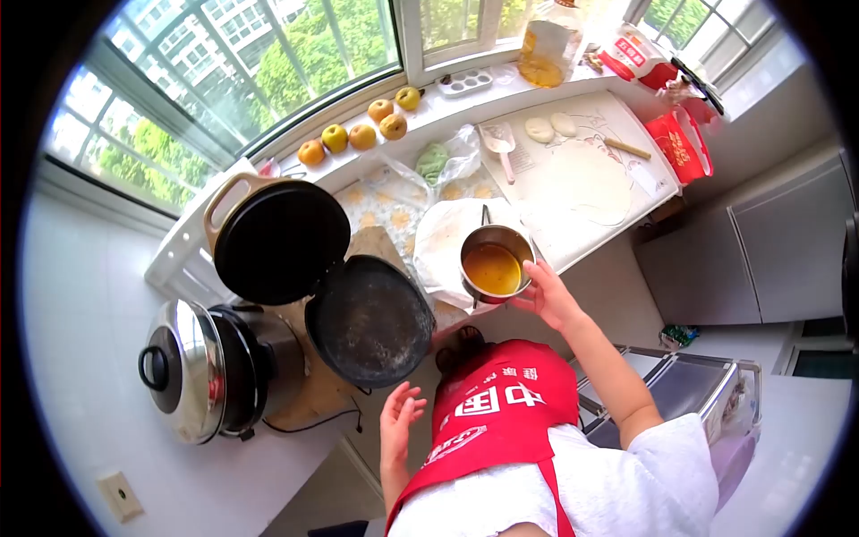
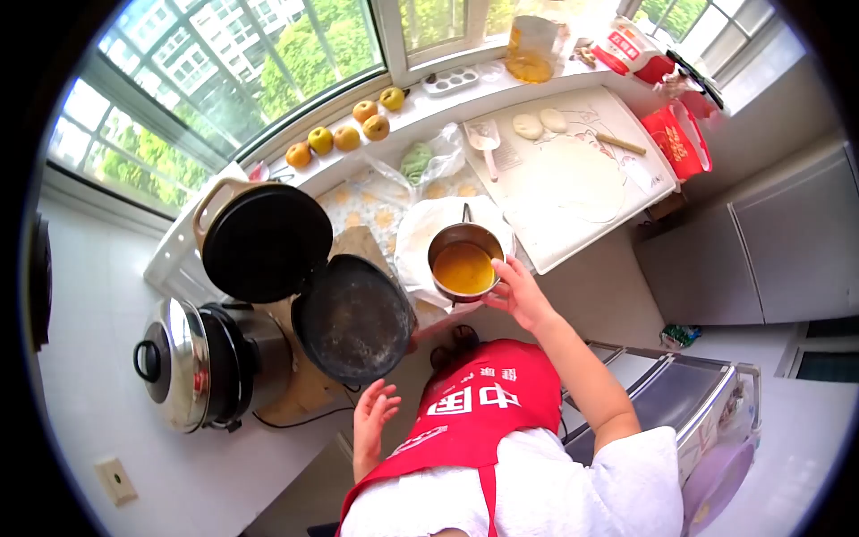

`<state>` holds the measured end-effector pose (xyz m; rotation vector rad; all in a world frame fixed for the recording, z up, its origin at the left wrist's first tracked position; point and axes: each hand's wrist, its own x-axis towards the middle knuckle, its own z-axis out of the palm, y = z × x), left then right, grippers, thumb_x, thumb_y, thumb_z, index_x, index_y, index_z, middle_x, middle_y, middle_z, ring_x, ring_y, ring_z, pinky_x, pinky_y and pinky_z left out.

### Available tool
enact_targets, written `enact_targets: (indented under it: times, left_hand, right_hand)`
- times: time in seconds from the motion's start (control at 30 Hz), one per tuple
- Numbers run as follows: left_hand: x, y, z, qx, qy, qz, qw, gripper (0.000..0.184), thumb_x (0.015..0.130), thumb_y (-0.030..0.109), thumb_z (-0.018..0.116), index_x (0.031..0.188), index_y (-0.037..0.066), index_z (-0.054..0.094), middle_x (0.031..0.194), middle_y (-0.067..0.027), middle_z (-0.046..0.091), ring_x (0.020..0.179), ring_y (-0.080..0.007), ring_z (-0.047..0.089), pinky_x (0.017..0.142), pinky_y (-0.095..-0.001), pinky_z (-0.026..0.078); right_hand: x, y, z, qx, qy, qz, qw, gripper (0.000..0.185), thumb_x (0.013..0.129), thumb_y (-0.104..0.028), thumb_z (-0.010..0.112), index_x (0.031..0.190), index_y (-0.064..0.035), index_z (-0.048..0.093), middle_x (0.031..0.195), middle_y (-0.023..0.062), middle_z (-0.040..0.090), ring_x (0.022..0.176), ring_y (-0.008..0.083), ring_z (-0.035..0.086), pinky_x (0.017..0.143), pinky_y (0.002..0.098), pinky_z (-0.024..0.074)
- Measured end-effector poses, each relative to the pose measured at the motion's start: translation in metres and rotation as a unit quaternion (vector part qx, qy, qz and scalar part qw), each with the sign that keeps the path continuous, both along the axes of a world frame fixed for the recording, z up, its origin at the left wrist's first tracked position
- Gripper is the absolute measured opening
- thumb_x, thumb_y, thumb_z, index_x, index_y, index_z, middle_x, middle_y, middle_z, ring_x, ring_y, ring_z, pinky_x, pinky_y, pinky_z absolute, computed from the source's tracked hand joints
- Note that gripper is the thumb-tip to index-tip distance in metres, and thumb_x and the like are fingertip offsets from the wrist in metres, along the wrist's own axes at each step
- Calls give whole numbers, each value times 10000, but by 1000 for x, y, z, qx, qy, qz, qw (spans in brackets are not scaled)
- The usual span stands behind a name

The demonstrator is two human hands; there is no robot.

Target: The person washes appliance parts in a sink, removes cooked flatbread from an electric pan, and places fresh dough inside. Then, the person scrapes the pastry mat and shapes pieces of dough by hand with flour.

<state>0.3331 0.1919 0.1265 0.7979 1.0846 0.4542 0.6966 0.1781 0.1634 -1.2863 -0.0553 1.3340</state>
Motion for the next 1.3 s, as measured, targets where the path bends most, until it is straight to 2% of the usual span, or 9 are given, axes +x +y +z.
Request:
enact_targets:
  times: [0.3, 0.53, 0.73, 0.97, 1.03, 1.1, 1.17, 1.2, 1.3]
  left_hand:
    - [17, -25, -9, 0, 99, 189, 977, 360, 936, 136, 524, 1284, 55, 478, 1167, -70, 590, 942, -122, 595, 792, -236, 473]
    - [115, -82, 0, -2, 175, 273, 946, 371, 936, 153, 527, 1289, 55, 466, 1150, -67, 588, 941, -133, 595, 777, -242, 476]
    - [198, -157, 18, -74, 192, 264, 942, 399, 933, 153, 534, 1309, 56, 443, 1179, -106, 574, 968, -170, 608, 805, -265, 479]
    - [257, -183, 17, -93, 220, 296, 925, 440, 918, 137, 563, 1329, 54, 430, 1225, -124, 552, 1018, -181, 586, 865, -273, 442]
    - [269, -182, 17, -73, 225, 279, 931, 460, 900, 109, 585, 1331, 54, 432, 1226, -133, 549, 1055, -171, 555, 899, -283, 434]
    - [281, -177, 25, -58, 233, 268, 933, 451, 895, 99, 586, 1321, 54, 443, 1220, -118, 554, 1050, -162, 545, 908, -279, 432]
    - [288, -176, 24, -40, 243, 269, 931, 446, 899, 124, 587, 1318, 58, 447, 1208, -110, 557, 1025, -154, 548, 893, -278, 440]
    - [292, -176, 26, -38, 244, 276, 929, 449, 897, 129, 589, 1317, 59, 448, 1208, -112, 556, 1022, -156, 549, 889, -280, 443]
    - [303, -173, 23, -29, 247, 248, 936, 455, 892, 136, 594, 1317, 59, 450, 1212, -115, 554, 1020, -158, 551, 884, -284, 447]
  right_hand:
    - [133, 81, -43, 23, -62, -70, 995, 496, 833, -323, 673, 1199, -125, 404, 1000, 34, 496, 863, 160, 529, 820, 414, 502]
    - [219, 243, -99, 87, -22, 5, 996, 378, 812, -283, 698, 1069, -152, 455, 880, -14, 468, 821, 124, 487, 793, 433, 487]
    - [227, 351, -144, 92, 19, -12, 996, 516, 767, -301, 745, 1127, -128, 418, 997, 24, 489, 842, 141, 494, 733, 422, 486]
    - [210, 423, -170, 35, -40, -153, 987, 451, 793, -338, 732, 1069, -104, 463, 853, 8, 549, 750, 143, 528, 705, 376, 476]
    - [224, 451, -223, 103, -24, -123, 987, 431, 804, -404, 705, 1048, -124, 488, 917, 4, 551, 792, 151, 527, 702, 346, 467]
    - [227, 420, -167, 89, 59, -46, 993, 474, 819, -526, 625, 1114, -169, 526, 1070, 9, 544, 949, 177, 492, 841, 379, 420]
    - [235, 412, -155, 118, 96, 0, 988, 436, 837, -461, 618, 1160, -185, 522, 1105, 17, 537, 1009, 188, 464, 938, 393, 363]
    - [233, 395, -128, 96, 79, 18, 992, 415, 862, -401, 610, 1162, -130, 517, 1114, 23, 566, 1020, 179, 513, 915, 374, 402]
    - [251, 368, -157, 136, -53, 110, 983, 638, 824, -277, 680, 1333, -73, 355, 1255, 63, 468, 1096, 182, 474, 978, 377, 350]
